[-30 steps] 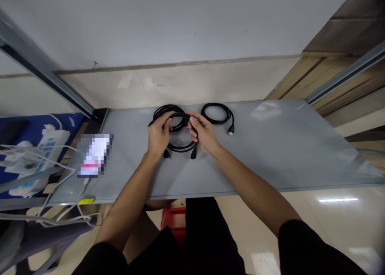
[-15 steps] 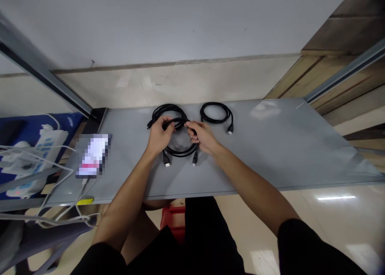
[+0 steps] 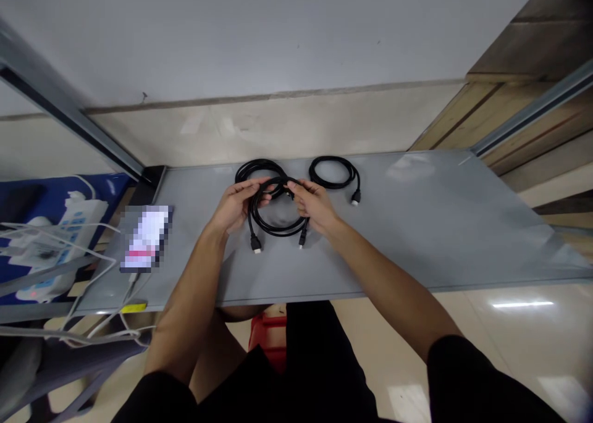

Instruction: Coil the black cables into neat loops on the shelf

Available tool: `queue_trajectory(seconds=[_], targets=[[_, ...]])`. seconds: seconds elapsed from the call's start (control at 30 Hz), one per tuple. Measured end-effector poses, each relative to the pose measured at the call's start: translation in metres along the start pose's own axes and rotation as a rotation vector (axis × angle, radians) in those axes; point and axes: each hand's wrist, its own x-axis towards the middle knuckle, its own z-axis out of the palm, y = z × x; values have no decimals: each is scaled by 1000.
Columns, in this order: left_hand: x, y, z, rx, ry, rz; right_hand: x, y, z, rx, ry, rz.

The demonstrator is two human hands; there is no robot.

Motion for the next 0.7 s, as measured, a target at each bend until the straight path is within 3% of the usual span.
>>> queue_trajectory(seconds=[0.23,0.5,0.7], targets=[[3,-5,4,-60,14,24,2,1,-1,0,50,-20],[8,-8,6,-58,172,54,1,0,2,6,28,3],[13,-14,-2,-8,266,150,0,-1,3,32,14,-6]])
